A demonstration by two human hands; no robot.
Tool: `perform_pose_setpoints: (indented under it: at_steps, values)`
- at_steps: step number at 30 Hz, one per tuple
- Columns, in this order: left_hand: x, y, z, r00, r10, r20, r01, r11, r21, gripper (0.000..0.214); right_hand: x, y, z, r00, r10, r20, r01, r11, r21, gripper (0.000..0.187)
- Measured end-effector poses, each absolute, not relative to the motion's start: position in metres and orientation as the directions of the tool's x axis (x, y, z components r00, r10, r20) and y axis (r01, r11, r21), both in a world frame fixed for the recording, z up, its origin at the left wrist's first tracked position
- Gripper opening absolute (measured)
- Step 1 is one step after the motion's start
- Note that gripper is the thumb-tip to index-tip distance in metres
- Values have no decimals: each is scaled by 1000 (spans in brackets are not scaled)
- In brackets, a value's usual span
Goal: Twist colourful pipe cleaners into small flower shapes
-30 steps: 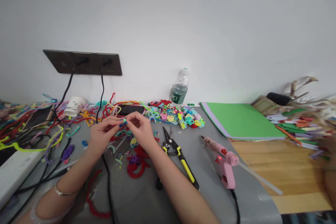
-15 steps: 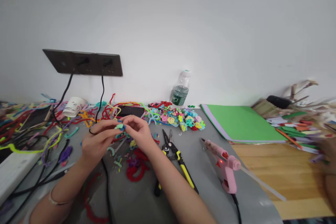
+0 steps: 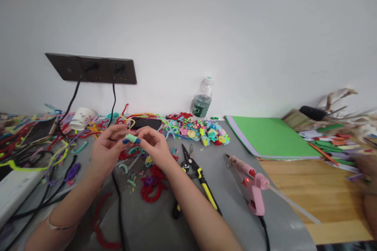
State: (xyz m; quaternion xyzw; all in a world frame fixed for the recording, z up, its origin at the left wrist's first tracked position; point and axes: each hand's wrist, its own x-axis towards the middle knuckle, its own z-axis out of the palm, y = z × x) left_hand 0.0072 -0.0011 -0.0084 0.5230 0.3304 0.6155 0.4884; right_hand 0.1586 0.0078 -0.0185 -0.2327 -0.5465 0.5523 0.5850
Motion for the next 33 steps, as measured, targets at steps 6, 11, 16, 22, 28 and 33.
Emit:
perform_pose_setpoints:
  at_steps: [6, 11, 16, 22, 28, 33]
  values:
    - [9, 1, -3, 64, 986, 154, -363, -120, 924, 29, 161, 7, -17, -228, 897, 377, -379, 275, -884, 29]
    - [5, 4, -6, 90, 980, 178, -293, -145, 945, 26, 161, 8, -17, -245, 882, 402, -384, 292, -876, 25]
    - [0, 8, -15, 60, 954, 293, -106, -286, 952, 17, 159, 8, -18, -210, 884, 418, -390, 317, -865, 21]
    - [4, 4, -11, 37, 920, 391, -18, -390, 921, 13, 158, 6, -19, -205, 907, 368, -347, 284, -894, 28]
    - [4, -2, -9, 52, 834, 550, 198, -548, 812, 5, 158, 7, -22, -227, 919, 322, -354, 230, -906, 29]
    - [5, -5, -6, 74, 805, 589, 297, -582, 757, 7, 161, 11, -26, -268, 919, 290, -376, 178, -909, 30]
